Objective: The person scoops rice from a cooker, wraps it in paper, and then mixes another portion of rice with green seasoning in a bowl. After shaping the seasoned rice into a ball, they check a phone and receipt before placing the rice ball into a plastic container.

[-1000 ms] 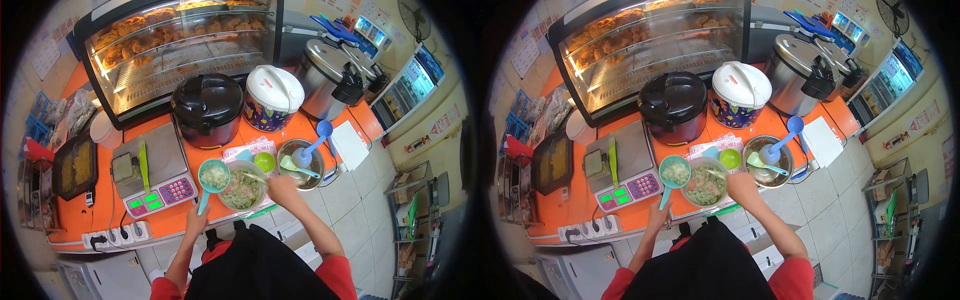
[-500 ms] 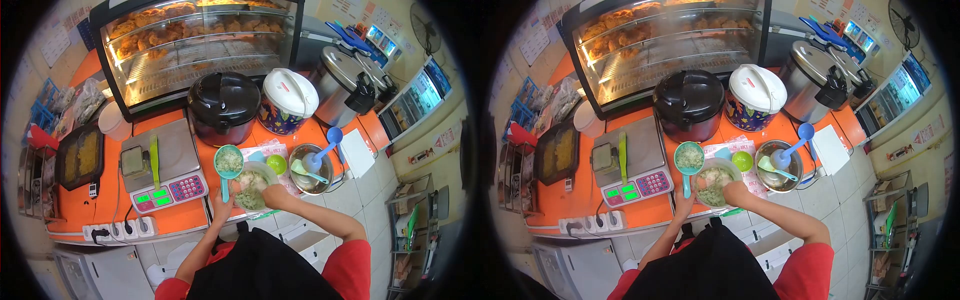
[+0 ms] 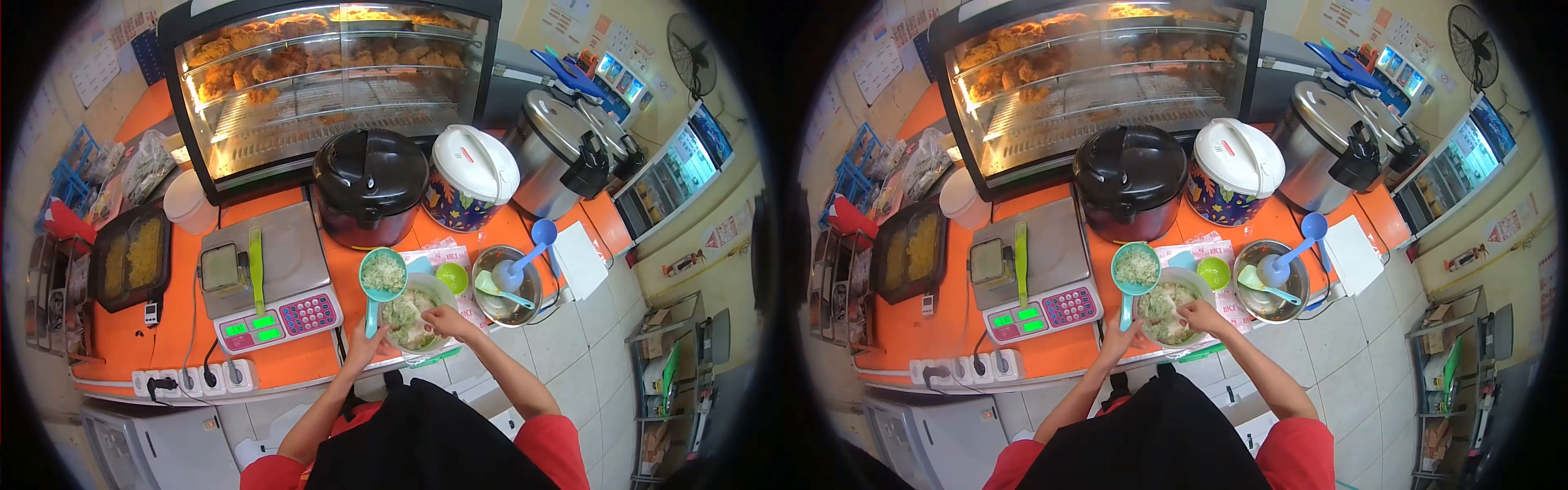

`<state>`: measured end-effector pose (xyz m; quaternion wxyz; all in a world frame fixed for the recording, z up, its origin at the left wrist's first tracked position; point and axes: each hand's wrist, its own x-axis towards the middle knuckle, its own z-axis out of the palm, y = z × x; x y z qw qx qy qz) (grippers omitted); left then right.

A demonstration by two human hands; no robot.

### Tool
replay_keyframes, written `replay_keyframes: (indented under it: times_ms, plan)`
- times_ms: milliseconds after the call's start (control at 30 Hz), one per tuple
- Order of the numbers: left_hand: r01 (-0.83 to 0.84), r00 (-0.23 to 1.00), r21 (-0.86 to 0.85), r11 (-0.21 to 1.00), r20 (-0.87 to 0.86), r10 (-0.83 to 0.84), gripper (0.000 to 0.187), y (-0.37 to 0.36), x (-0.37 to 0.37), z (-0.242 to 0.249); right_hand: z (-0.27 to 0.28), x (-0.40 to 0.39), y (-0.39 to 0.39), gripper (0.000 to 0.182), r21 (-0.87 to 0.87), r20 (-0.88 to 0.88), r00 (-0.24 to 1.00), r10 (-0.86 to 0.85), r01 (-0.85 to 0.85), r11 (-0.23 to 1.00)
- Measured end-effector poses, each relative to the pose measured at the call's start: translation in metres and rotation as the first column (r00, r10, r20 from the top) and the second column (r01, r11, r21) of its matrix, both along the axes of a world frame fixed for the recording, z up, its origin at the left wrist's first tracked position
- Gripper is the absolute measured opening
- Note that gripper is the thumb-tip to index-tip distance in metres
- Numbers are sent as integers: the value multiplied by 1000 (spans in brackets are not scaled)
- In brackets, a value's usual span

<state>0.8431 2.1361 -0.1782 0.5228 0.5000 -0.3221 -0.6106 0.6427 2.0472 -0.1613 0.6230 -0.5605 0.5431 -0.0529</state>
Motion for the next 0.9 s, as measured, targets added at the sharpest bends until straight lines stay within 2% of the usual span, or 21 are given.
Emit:
replay_keyframes:
  times_ms: [33,100,133,167,200,233,300,333,400,433,500,533,600,633,667,733,767,800,833,867,900]
  plan:
    - [5,1000,-3,1000,0,-5,19,3,4,5,4,-9,3,28,26,11,1000,12,-13,1000]
    - [7,967,133,991,252,-40,21,14,15,22,20,-24,17,29,39,65,997,-33,30,999]
    - [13,968,132,991,248,-46,21,18,20,25,29,-30,26,31,55,119,990,-71,64,996]
    - [-12,947,119,993,319,-27,24,24,24,27,36,-36,33,31,53,116,990,-76,70,996]
    - [-37,921,105,994,389,-7,28,28,29,25,43,-41,41,30,87,142,980,-142,130,988]
    - [-31,922,104,994,387,-11,28,32,36,19,48,-46,48,30,122,168,964,-207,189,974]
    - [60,737,-258,964,663,131,26,37,44,8,53,-55,59,30,134,236,937,-258,232,964]
    - [66,737,-260,963,664,129,26,36,42,23,56,-59,64,31,151,303,904,-302,267,952]
    - [116,776,83,990,614,-143,23,40,36,72,69,-60,72,32,132,333,885,-324,296,946]
    - [121,773,79,989,617,-144,23,41,31,81,74,-57,75,32,106,373,861,-345,330,938]
    - [228,852,312,922,395,-344,20,40,21,90,72,-50,79,33,63,413,817,-403,416,907]
    - [237,846,312,920,400,-353,20,38,14,89,64,-42,82,33,63,418,810,-412,426,902]
    - [351,913,290,890,106,-395,20,33,2,83,39,-25,90,34,-357,406,850,-337,487,797]
    - [355,906,310,882,120,-406,21,30,-4,83,33,-18,95,37,-660,242,938,-250,347,666]
    - [360,902,311,880,126,-414,21,27,-6,82,30,-14,98,37,-659,248,934,-257,357,662]
    - [368,883,306,878,180,-433,20,22,-8,80,28,-7,104,43,-863,-33,981,-189,68,501]
    - [372,880,309,875,183,-439,20,22,-8,81,28,-7,105,52,-845,-105,979,-174,5,535]
    - [348,858,295,890,281,-429,21,21,-7,83,30,-7,109,52,-843,-100,979,-180,12,538]
    - [324,831,275,905,375,-411,21,20,-7,84,39,-8,113,54,-820,-200,971,-132,-92,565]
    - [326,829,277,904,376,-414,21,20,-2,78,46,-8,116,56,-786,-295,952,-82,-193,588]
    - [354,748,213,911,519,-412,23,19,6,70,50,-10,118,56,-785,-292,953,-84,-189,590]
